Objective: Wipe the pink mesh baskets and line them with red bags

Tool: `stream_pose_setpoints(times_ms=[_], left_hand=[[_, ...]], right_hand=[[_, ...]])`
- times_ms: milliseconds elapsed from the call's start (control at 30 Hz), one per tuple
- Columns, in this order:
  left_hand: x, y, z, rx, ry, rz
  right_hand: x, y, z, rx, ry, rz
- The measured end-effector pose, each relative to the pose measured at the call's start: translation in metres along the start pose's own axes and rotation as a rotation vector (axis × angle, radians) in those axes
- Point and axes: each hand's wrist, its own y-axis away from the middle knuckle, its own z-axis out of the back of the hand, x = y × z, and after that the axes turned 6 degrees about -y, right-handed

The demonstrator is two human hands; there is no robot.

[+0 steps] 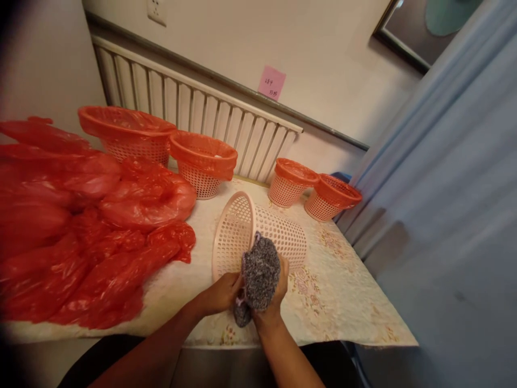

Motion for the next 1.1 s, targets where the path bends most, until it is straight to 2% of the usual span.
stream_pose_setpoints(times_ms=[100, 233, 400, 500, 633, 767, 967, 1100], left_hand=[[0.001, 0.005, -0.005, -0.020, -0.023, 0.001], [0.005, 0.010, -0.008, -0.042, -0.038, 0.049], [0.010, 0.012, -0.009, -0.033, -0.021, 0.062], [0.012, 0.012, -0.010, -0.024, -0.015, 0.066], [0.014, 0.010, -0.011, 0.009, -0.017, 0.052], [0.016, 0.010, -0.010, 0.038, -0.037, 0.047], [0.022, 0.013, -0.008, 0.073, -0.115, 0.032], [0.022, 0.011, -0.007, 0.082, -0.137, 0.030]], right_hand=[[0.003, -0.035, 0.003, 0.028, 0.022, 0.059], [-0.003, -0.093, 0.003, 0.108, 0.218, 0.093], [-0.044, -0.152, 0.006, 0.239, 0.537, 0.081], [-0.075, -0.165, 0.018, 0.262, 0.696, -0.053], [-0.100, -0.165, 0.039, 0.168, 0.790, -0.266], [-0.103, -0.154, 0.053, 0.089, 0.807, -0.326], [-0.093, -0.112, 0.062, -0.040, 0.748, -0.313], [-0.073, -0.067, 0.054, -0.206, 0.444, -0.199]])
